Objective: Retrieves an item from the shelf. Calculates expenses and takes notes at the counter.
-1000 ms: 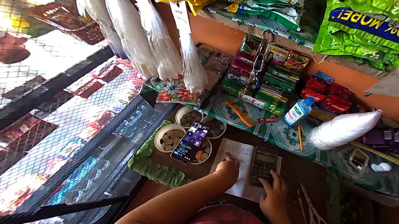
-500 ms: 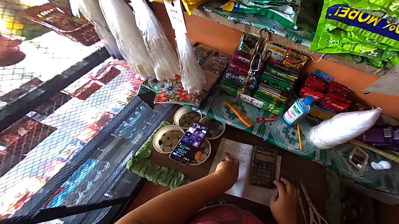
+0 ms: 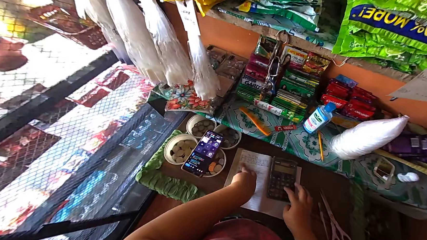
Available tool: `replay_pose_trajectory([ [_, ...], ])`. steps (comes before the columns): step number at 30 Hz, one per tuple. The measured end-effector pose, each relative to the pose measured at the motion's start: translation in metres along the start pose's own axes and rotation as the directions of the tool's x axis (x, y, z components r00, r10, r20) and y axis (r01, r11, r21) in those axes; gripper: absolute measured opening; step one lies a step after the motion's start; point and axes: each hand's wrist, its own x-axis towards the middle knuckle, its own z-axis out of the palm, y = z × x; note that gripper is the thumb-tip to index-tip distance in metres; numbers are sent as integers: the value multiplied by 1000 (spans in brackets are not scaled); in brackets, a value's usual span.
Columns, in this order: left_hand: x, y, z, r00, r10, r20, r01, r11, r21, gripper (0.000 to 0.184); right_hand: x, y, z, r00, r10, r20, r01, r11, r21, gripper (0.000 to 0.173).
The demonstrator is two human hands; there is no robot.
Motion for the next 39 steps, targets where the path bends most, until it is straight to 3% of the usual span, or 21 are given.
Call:
replay_pose_trajectory([
  [9,3,-1,3,1000,-5,-6,5,1000,-11,96,4,-6,2,999,-17,39,18,1000,-19,62],
  [17,0,-3,4,1000,3,-28,-5,998,-68,99,-13,8,2,995,87,55,-91,992,91,73],
  [25,2,-8,10,998,55,-30,-57,996,-72,93,-27,24,9,997,56,60,-59,998,36,54],
  [30,-1,-8,15,982,188,-35,-187,982,16,70,-26,25,8,998,53,46,-54,998,28,53],
  [39,-2,-6,13,978,209,-10,-207,976,70,68,-13,17,0,999,36,33,-36,999,0,50],
])
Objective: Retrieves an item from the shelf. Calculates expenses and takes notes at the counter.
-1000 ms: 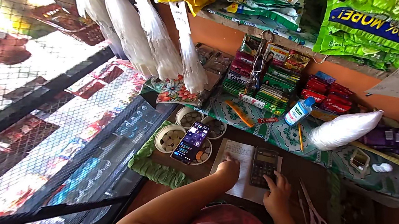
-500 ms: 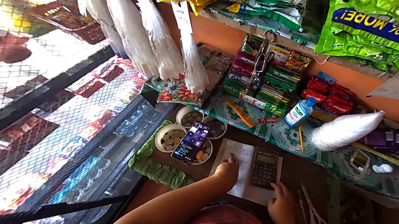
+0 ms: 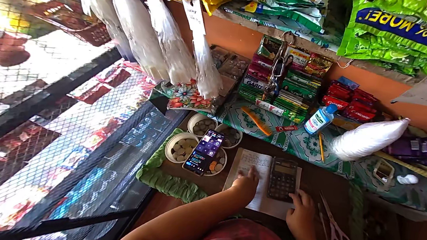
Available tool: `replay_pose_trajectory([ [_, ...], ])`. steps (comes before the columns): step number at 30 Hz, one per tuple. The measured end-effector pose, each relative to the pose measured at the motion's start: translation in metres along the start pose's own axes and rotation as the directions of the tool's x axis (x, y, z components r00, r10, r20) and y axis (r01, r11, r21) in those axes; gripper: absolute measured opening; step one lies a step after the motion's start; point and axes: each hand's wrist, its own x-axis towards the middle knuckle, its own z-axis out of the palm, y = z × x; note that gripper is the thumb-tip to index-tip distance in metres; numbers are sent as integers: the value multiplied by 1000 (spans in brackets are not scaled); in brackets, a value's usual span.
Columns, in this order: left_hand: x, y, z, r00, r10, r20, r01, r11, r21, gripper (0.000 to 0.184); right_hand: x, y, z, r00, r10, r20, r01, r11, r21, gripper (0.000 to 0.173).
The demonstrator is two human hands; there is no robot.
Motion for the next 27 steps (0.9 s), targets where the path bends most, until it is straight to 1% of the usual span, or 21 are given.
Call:
replay_pose_trajectory([
  [4,1,2,-1,1000,-6,4,6,1000,15,67,10,-26,-10,999,-33,30,32,999,5,62],
  [7,-2,1,-2,1000,-7,-16,7,999,-32,67,15,-37,-10,997,-33,68,34,999,-17,65],
  [9,-2,1,-1,1000,-4,-17,3,999,-42,67,16,-43,-13,997,-52,50,52,999,1,60],
  [11,-2,1,-1,1000,-9,-16,8,999,-39,66,12,-52,-19,991,-131,29,129,991,46,55],
  [13,-1,2,-1,1000,-14,-12,14,999,-31,67,4,-59,-23,976,-208,61,205,977,51,52],
  [15,0,2,-1,1000,-16,-11,16,1000,-26,68,0,-60,-23,972,-220,84,218,976,25,52],
  [17,-1,3,-3,1000,-12,-7,12,1000,-19,68,0,-55,-23,982,-181,50,180,983,34,51],
  [21,0,3,-2,1000,-11,4,11,1000,-5,67,2,-29,-18,1000,-8,-12,9,996,93,53],
  [24,1,2,-1,1000,-13,1,13,1000,-18,67,-1,-5,-11,997,71,4,-71,991,114,58],
  [27,1,2,-1,1000,-14,6,14,1000,-8,67,-9,4,-4,995,96,41,-101,984,146,61],
])
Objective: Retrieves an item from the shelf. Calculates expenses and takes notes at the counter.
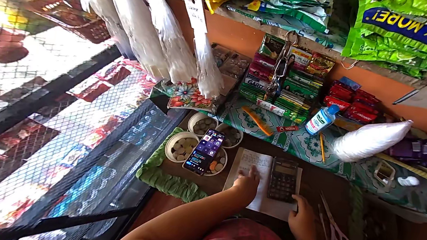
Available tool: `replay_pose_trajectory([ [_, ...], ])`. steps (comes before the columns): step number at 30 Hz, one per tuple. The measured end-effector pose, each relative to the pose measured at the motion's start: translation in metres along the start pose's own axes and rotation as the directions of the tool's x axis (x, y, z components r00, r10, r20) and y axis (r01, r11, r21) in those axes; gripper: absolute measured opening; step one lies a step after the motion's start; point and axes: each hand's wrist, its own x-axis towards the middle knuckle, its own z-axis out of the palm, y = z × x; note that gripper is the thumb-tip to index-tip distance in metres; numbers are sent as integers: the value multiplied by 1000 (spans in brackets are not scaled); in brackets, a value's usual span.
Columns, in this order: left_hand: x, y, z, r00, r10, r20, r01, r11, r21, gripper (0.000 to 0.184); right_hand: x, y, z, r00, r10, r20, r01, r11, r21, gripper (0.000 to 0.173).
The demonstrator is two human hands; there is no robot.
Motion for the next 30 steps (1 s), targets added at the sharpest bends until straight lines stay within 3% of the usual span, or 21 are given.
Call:
replay_pose_trajectory([
  [7,0,1,0,1000,9,3,-9,1000,13,67,-8,5,6,996,-90,15,91,989,-121,50],
  [18,-5,1,-4,1000,-5,-2,5,1000,-27,66,-3,9,7,994,-112,-13,108,979,-173,52],
  [30,-1,2,-2,1000,-21,4,21,1000,-11,69,15,-39,-4,990,-139,-1,137,980,-146,50],
])
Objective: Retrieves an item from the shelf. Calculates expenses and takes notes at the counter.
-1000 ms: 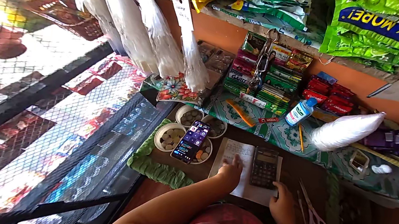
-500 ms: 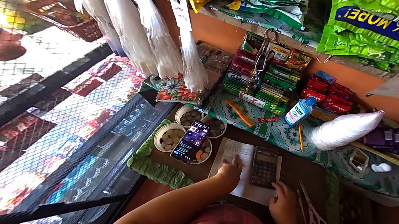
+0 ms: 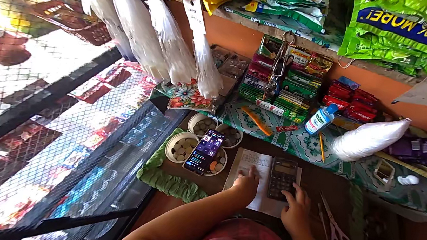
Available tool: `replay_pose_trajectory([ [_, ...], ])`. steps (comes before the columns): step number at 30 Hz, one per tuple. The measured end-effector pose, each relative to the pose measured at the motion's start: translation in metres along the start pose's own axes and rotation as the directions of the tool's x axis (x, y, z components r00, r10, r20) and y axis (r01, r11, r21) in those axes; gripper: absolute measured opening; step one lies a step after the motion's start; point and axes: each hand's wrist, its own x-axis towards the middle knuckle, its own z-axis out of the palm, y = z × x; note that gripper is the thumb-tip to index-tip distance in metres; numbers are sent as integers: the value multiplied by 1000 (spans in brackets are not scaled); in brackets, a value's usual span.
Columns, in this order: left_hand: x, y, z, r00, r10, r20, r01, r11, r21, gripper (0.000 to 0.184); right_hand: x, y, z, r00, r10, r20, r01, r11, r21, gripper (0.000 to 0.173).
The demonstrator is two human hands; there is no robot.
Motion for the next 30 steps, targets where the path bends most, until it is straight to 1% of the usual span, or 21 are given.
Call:
replay_pose_trajectory([
  [3,-1,1,0,1000,0,1,0,1000,5,69,4,-3,-2,999,30,39,-29,1000,-4,60],
  [6,-1,1,-1,1000,4,-1,-4,1000,3,69,3,1,-3,996,71,57,-73,997,26,61],
  [9,-2,0,0,1000,10,-5,-10,1000,-12,68,-4,16,4,991,129,19,-130,990,46,49],
  [11,-3,-1,1,1000,19,-16,-19,999,-33,67,-9,28,11,992,127,-9,-127,992,16,40],
  [13,-3,0,1,1000,16,-12,-16,999,-28,65,-10,31,11,994,110,-20,-110,994,-15,39],
  [14,-3,0,0,1000,13,-6,-13,1000,-21,65,-8,27,8,995,100,-23,-101,995,-26,40],
  [18,1,0,2,1000,5,-10,-5,1000,-15,65,3,0,-2,999,32,-15,-32,999,8,59],
  [21,3,-1,4,1000,-4,-10,3,999,-34,66,8,-18,0,999,-37,23,37,999,-2,64],
  [23,3,-1,4,1000,-2,-9,2,999,-36,67,9,-22,0,997,-50,56,51,998,-25,65],
  [26,4,-2,4,1000,-1,-10,1,1000,-28,67,9,-19,-4,1000,0,23,0,1000,26,61],
  [28,3,-1,3,1000,1,-6,-1,1000,-24,67,7,-9,-3,997,83,11,-83,993,83,60],
  [30,1,0,2,1000,0,-3,0,1000,-18,67,2,2,-2,986,165,30,-168,974,152,61],
])
